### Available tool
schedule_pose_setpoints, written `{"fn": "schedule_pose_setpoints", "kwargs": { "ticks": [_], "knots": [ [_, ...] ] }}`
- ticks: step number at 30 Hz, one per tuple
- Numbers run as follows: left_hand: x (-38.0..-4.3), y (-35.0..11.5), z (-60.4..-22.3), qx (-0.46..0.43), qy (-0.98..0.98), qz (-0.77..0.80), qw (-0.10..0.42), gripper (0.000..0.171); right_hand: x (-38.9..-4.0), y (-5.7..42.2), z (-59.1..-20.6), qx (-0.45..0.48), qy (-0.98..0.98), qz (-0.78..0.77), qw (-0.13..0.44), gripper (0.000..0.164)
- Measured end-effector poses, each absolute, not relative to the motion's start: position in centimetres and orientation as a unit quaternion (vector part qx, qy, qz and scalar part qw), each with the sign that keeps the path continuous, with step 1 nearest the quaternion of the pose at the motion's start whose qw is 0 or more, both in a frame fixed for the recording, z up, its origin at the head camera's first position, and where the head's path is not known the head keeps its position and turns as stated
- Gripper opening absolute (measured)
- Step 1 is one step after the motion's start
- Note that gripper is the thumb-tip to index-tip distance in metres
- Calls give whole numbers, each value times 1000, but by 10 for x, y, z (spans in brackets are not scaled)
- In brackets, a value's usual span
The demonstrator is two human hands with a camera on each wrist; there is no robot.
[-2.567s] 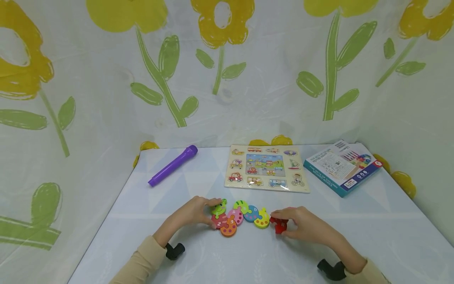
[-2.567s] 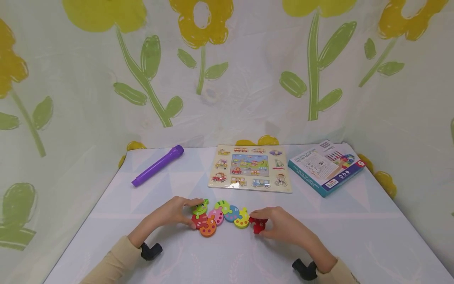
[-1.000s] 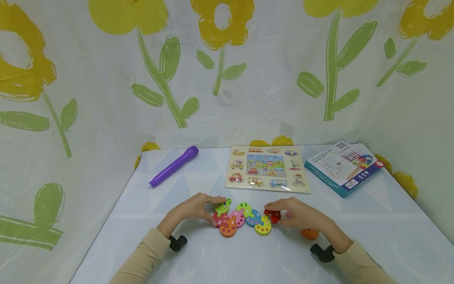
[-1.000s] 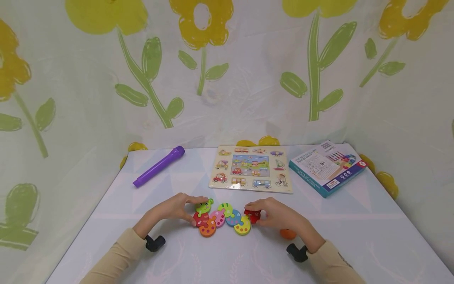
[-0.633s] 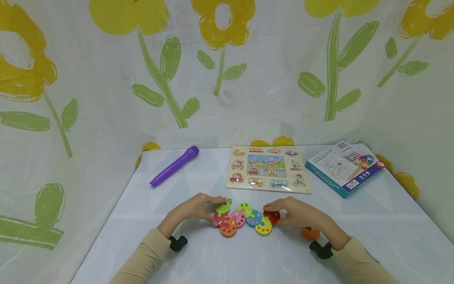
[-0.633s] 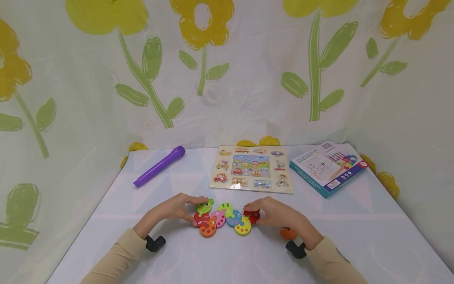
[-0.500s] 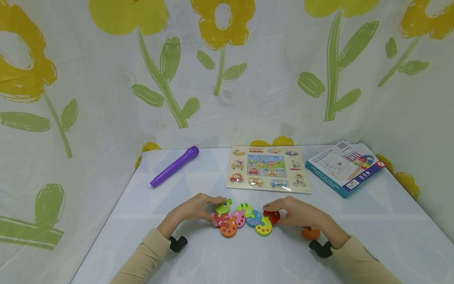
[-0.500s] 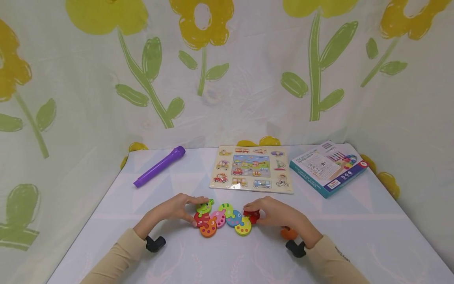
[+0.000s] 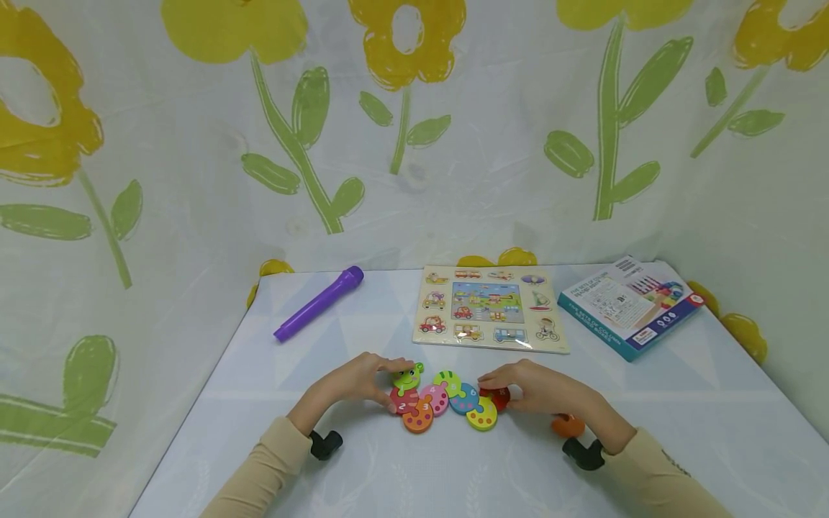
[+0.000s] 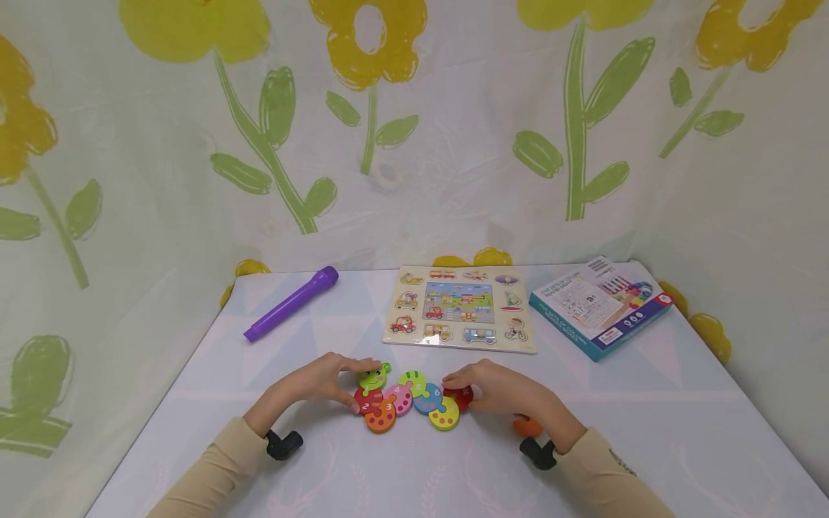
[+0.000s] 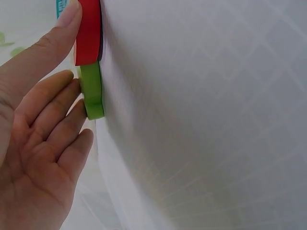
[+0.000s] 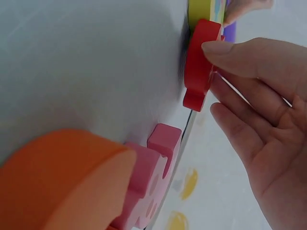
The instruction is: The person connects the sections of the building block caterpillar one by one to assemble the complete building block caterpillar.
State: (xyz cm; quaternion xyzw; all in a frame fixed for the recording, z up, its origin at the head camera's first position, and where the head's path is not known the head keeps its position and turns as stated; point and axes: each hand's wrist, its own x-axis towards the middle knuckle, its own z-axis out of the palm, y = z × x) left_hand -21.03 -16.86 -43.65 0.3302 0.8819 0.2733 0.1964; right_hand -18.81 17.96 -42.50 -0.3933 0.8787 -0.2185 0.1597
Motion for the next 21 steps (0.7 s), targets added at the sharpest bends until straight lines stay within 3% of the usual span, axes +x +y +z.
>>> {"fn": "schedule_pose_setpoints", "kwargs": {
  "ticks": [21],
  "knots": [
    [-210, -169, -437, 321, 886, 271, 195, 77, -172, 196, -421, -353, 880, -282, 147, 50]
  ]
}}
